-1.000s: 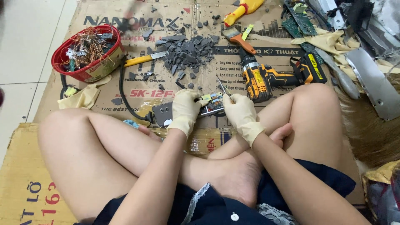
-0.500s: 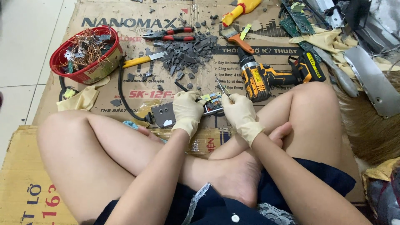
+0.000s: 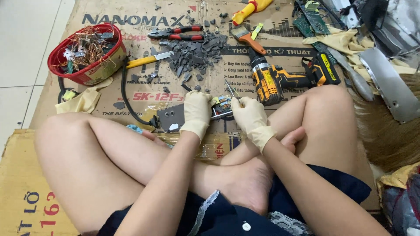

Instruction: The person sits cross-legged on the floor and uses a screwdriver to remove screws from a small electronic device. They then use pliers to pull out components and wires from the device's casing.

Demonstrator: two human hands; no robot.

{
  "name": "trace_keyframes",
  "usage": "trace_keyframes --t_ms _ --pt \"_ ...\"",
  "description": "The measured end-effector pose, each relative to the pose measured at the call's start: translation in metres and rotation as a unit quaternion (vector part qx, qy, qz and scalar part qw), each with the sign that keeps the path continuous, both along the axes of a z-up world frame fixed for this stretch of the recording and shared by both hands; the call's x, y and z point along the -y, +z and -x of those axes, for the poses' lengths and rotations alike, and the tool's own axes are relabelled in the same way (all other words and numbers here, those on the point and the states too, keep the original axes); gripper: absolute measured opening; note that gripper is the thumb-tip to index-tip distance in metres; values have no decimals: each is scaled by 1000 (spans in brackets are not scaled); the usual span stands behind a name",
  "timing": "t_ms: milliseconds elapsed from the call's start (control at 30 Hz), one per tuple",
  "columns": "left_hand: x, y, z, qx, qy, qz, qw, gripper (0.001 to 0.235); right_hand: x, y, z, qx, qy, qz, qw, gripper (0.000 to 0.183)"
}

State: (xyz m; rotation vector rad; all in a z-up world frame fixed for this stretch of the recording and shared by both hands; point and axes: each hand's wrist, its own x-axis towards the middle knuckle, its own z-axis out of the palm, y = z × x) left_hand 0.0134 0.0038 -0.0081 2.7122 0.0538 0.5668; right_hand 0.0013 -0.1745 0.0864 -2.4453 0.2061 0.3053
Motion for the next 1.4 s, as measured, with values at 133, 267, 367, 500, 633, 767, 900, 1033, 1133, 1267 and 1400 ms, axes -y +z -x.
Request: trace_keyframes --t_ms 133,267,367,500,633,767,900,1033,1133,1267,1400 --pt "-6 10 12 -36 2 94 995 10 -1 -1 0 -6 3 9 1000 39" --pt "-5 -6 4 0 -2 10 1000 26 0 -5 -9 -15 -12 48 999 44" --pt "-5 7 10 36 -15 7 999 28 -5 15 -5 -24 14 55 998 49" --pt "-22 53 28 -15 -67 80 994 43 -7 24 -24 -19 30 74 997 50" --pt "-39 99 35 -127 -56 114 984 88 -19 45 -56 35 58 117 991 53" --pt "-60 111 14 -194 30 231 953 51 -47 36 -126 20 222 277 935 57" --pt "-98 89 0 -231 127 287 921 42 -116 46 -196 93 293 273 912 53" --pt "-107 89 7 -235 213 342 885 42 -184 26 -258 177 373 283 866 39" --pt "-98 73 7 -188 215 377 881 36 -217 13 -275 176 422 308 834 37" --pt "-82 68 3 -201 197 398 873 31 -222 23 -267 126 434 326 830 44" --pt "-81 83 9 -231 189 373 878 26 -220 3 -289 143 478 377 780 41"
